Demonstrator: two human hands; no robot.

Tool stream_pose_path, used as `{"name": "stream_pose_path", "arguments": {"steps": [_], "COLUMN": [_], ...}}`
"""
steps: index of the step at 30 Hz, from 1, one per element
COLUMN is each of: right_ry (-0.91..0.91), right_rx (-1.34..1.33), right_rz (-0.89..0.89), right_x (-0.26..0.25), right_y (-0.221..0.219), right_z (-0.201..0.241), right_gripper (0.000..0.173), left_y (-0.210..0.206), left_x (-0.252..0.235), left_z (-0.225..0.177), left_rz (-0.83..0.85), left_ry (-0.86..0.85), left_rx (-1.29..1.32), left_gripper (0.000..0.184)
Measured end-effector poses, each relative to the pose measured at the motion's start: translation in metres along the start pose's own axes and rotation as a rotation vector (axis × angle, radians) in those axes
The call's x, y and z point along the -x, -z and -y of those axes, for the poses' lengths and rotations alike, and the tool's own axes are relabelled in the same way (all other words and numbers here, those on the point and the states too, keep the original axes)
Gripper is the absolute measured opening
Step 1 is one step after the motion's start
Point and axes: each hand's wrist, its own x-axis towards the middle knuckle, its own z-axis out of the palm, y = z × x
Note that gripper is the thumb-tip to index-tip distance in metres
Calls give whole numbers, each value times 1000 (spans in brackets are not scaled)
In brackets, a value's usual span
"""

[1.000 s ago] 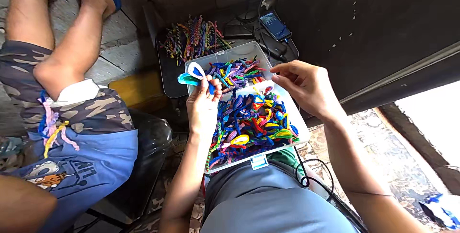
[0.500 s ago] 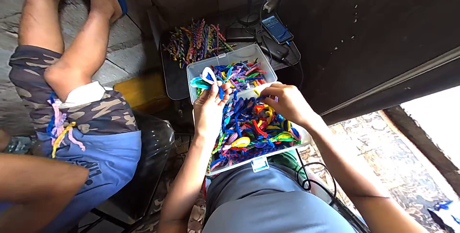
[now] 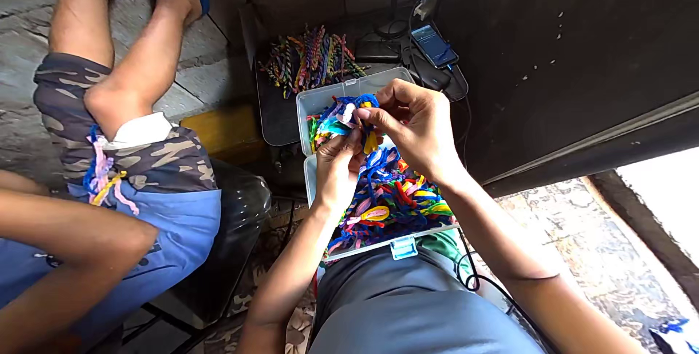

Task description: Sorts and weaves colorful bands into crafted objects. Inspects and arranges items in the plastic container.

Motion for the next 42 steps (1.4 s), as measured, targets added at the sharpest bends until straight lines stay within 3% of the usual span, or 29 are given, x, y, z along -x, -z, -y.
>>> {"name": "stream_pose_path", "arguments": {"steps": [10,23,27,30,34,37,39,41,42], "right_ry": [8,74,14,-29,-360,-573,-513,-312,-189], "right_rx": [30,158,21,-94,-598,-824,-745,-469,-307], "right_rz": [-54,-62,76,152,262,295,286,273,279], "right_x": [3,8,0,-8,-16,-14,-13,-13,-14], "right_y": [-10,-15,3,16,24,24,24,29,34], "right_z": [-3,-2,0,0,5,6,4,3,3], "right_gripper": [13,11,18,12,33,31,25,12,15], "left_y": [3,0,2,3,2,2,4,7,7], "left_x": [3,3,3,4,5,5,6,4,4], "left_z": [-1,-4,-5,-4,-5,-6,-4,-3,-3], "left_rz": [85,-17,42,112,242,318,307,262,246], "left_ry": [21,60,22,26,30,53,86,121,129], "left_rx": [51,38,-14,-56,0,66,75,58,47], "left_gripper": [25,28,29,32,27,23,24,29,30]}}
